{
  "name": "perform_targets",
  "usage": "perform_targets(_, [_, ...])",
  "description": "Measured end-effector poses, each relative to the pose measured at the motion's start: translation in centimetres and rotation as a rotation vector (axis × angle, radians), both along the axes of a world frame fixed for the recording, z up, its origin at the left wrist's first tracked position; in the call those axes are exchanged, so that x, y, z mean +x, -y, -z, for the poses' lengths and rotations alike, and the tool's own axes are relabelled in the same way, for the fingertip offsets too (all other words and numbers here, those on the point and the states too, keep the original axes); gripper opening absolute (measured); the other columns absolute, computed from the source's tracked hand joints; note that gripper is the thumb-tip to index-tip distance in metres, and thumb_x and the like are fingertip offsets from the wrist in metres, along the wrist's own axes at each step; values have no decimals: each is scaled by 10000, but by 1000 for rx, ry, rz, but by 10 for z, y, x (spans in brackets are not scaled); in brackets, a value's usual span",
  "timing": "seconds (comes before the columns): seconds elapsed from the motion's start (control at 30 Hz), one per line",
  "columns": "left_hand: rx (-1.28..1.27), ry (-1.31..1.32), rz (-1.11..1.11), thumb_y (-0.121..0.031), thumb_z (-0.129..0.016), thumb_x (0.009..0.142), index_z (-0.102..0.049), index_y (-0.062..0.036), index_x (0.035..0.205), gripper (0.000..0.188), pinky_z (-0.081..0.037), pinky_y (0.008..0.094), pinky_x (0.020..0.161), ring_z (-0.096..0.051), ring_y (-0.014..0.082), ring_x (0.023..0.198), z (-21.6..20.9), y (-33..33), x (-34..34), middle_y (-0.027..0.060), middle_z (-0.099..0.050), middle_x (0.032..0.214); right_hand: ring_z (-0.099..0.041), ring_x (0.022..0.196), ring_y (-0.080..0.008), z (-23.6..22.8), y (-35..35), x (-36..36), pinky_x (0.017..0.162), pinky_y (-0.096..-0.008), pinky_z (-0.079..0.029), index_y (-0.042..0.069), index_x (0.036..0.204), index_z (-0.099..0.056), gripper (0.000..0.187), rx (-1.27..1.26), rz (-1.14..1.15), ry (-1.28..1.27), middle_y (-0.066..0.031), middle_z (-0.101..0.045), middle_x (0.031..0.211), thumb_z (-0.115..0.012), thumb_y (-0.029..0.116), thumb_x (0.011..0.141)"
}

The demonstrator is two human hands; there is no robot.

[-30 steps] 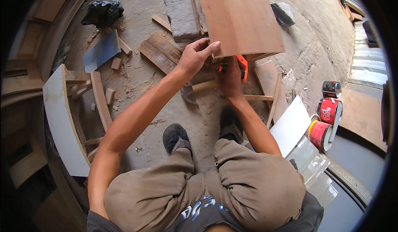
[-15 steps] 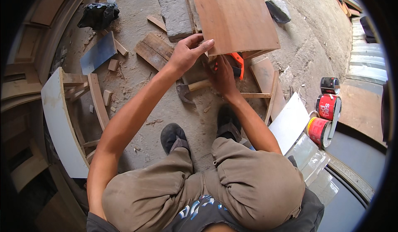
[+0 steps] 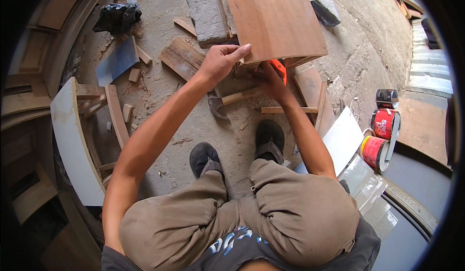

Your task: The person sits on the floor and assembles a wooden structure by fitting small wooden blocks into a larger board. They use a hammer to tap the pieces into place and a clamp to hold the assembly together.

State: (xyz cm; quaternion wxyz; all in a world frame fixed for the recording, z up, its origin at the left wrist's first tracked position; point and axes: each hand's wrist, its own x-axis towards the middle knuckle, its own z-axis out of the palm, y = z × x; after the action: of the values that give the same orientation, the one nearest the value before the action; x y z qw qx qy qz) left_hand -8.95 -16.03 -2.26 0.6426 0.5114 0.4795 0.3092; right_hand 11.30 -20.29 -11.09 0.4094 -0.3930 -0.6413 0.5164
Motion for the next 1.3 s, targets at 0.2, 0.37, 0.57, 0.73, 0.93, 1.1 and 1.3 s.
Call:
perform_targets(0.2, [-2, 9, -20, -408, -697, 957, -769, -33, 1047, 392, -438, 223, 737, -565, 35, 823, -7, 7, 1, -37, -704, 919, -593, 1196, -334, -32, 29, -51, 947, -419, -522, 41, 1483, -299, 795, 146, 364, 153, -190, -521, 1346, -757, 86, 834])
perform_targets(0.37, [-21, 16, -58, -406, -702, 952, -769, -43, 1076, 389, -448, 233, 767, -575, 48, 830, -4, 5, 0, -23, -711, 960, -609, 1148, -360, -26, 19, -52, 911, -424, -522, 15, 1431, -351, 779, 217, 429, 302, -209, -564, 1283, -799, 105, 799])
perform_targets(0.57, [-122, -2, -37, -419, -710, 943, -765, -66, 1123, 400, -464, 279, 860, -588, 73, 931, -18, 3, -1, -7, -718, 1020, -662, 1061, -318, -27, 13, -46, 844, -406, -548, 19, 1385, -396, 730, 253, 391, 285, -179, -630, 1191, -806, 75, 785])
perform_targets(0.73, [-137, 41, -33, -433, -716, 935, -759, -70, 1146, 422, -462, 294, 914, -594, 85, 1007, -20, 4, -1, 7, -721, 1069, -682, 1008, -302, -30, 12, -46, 809, -397, -555, 23, 1348, -423, 693, 274, 393, 288, -166, -652, 1137, -806, 54, 771])
perform_targets(0.93, [-149, 44, -27, -428, -713, 938, -752, -53, 1150, 433, -467, 299, 935, -609, 97, 1021, -19, 2, -1, 28, -726, 1094, -673, 999, -290, -30, 14, -48, 814, -383, -539, 23, 1322, -446, 665, 245, 424, 273, -159, -650, 1127, -795, 32, 757])
perform_targets(1.1, [-138, 41, -55, -414, -708, 944, -749, -34, 1141, 430, -476, 320, 950, -623, 115, 1024, -16, 2, 0, 39, -727, 1094, -577, 1181, -419, -28, 15, -47, 937, -465, -492, 13, 1394, -402, 784, 106, 396, 220, -228, -562, 1291, -813, 79, 730])
perform_targets(1.3, [-133, 75, -87, -397, -710, 945, -753, -39, 1129, 405, -481, 334, 960, -626, 120, 1036, -15, 4, 3, 40, -727, 1085, -680, 968, -301, -25, 13, -45, 812, -396, -540, 32, 1322, -456, 656, 272, 473, 292, -162, -658, 1111, -789, 35, 756])
